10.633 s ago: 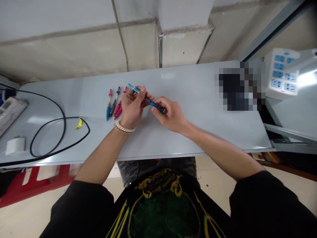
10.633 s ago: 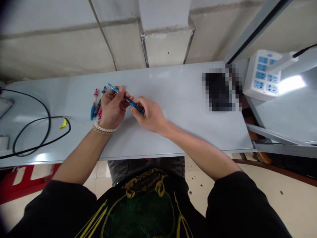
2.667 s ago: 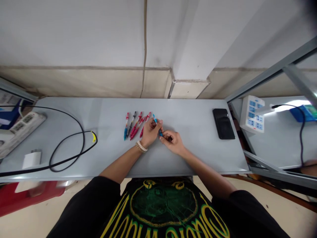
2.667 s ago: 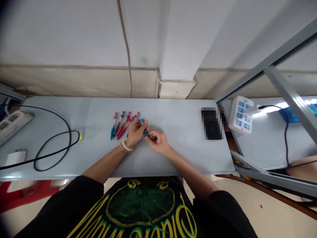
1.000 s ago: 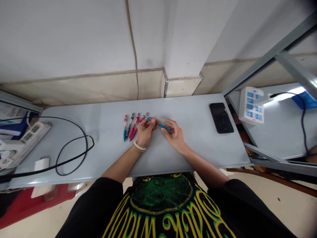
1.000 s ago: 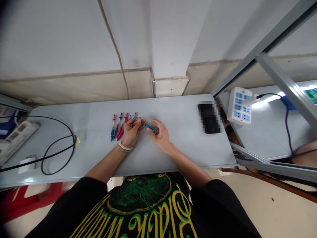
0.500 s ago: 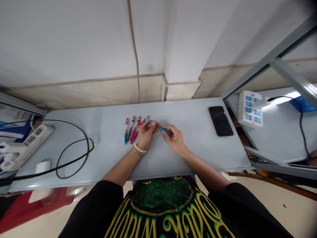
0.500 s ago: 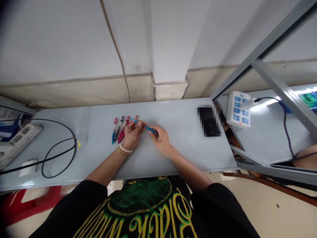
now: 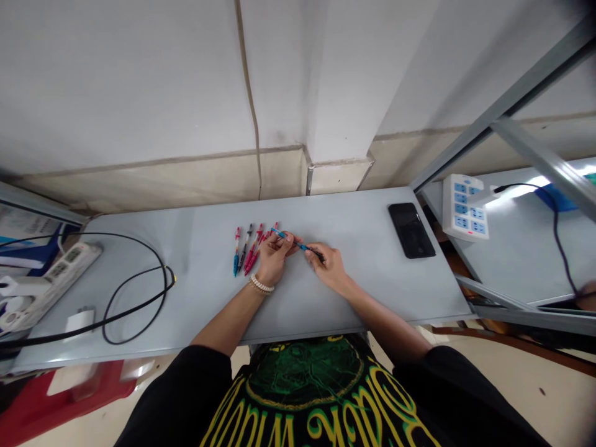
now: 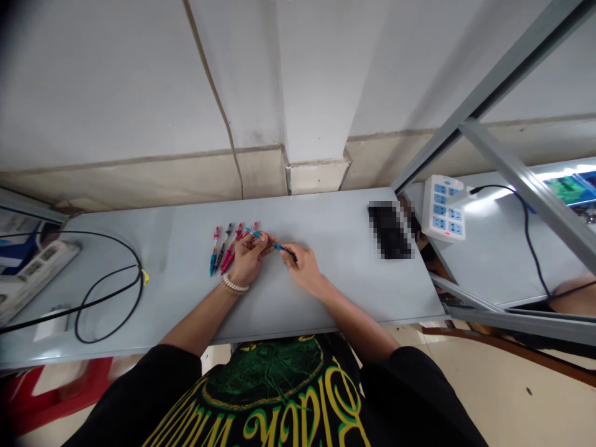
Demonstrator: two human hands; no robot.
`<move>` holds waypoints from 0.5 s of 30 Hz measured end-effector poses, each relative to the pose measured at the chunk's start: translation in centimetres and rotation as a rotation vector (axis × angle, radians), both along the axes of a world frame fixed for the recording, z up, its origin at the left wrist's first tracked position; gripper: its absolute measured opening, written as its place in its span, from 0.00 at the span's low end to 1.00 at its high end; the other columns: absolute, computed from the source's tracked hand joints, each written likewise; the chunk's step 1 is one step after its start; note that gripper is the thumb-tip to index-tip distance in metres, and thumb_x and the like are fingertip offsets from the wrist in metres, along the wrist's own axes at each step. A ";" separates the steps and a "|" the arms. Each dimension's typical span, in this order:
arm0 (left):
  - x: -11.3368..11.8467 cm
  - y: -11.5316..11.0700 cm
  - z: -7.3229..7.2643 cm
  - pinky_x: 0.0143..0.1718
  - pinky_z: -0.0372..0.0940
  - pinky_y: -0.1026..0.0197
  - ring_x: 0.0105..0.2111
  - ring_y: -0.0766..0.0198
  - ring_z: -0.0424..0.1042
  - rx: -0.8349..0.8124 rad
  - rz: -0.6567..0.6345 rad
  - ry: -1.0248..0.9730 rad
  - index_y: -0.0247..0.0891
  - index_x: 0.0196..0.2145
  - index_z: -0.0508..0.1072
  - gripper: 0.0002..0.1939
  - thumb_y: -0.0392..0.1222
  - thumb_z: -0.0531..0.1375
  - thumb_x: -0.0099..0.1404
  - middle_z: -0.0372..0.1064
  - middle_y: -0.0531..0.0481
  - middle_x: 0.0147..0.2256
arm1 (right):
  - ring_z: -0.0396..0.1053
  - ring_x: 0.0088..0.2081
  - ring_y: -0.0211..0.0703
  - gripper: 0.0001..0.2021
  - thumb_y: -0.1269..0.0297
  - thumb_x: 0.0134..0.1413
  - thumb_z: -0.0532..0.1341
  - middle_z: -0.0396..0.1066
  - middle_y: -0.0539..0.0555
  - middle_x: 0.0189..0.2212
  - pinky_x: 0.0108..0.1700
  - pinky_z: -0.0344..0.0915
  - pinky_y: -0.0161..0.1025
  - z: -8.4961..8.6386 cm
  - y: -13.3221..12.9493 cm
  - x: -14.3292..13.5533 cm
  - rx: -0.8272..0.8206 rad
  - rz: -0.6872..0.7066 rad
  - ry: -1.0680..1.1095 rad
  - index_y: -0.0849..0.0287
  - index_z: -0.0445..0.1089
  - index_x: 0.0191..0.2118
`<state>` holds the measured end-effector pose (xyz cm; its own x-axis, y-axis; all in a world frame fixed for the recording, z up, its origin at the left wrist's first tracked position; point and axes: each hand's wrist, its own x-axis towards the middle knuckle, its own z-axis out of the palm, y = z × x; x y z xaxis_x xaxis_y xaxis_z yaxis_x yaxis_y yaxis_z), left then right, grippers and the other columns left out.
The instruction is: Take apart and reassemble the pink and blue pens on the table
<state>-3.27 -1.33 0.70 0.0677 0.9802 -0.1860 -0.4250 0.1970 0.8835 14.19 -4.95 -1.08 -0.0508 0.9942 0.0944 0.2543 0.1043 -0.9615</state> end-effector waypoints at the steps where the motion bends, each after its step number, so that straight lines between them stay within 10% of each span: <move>1: 0.0 0.0 0.1 0.41 0.79 0.60 0.37 0.60 0.84 0.000 -0.007 0.001 0.37 0.36 0.80 0.29 0.61 0.83 0.51 0.84 0.47 0.35 | 0.64 0.22 0.37 0.17 0.48 0.67 0.62 0.72 0.48 0.23 0.27 0.62 0.37 0.0 0.1 0.0 -0.019 0.007 0.029 0.56 0.79 0.44; 15: 0.0 0.1 1.7 0.51 0.78 0.50 0.38 0.58 0.80 -0.105 -0.118 -0.307 0.40 0.34 0.75 0.27 0.65 0.77 0.61 0.75 0.51 0.32 | 0.63 0.24 0.38 0.14 0.49 0.64 0.66 0.71 0.47 0.24 0.31 0.61 0.39 0.4 0.1 -0.3 0.053 -0.028 -0.028 0.55 0.78 0.44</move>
<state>-3.29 -1.19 2.41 0.2480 0.9387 -0.2393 -0.6368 0.3441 0.6900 13.88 -4.81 -0.66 -0.0263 0.9889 0.1462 0.2848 0.1476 -0.9472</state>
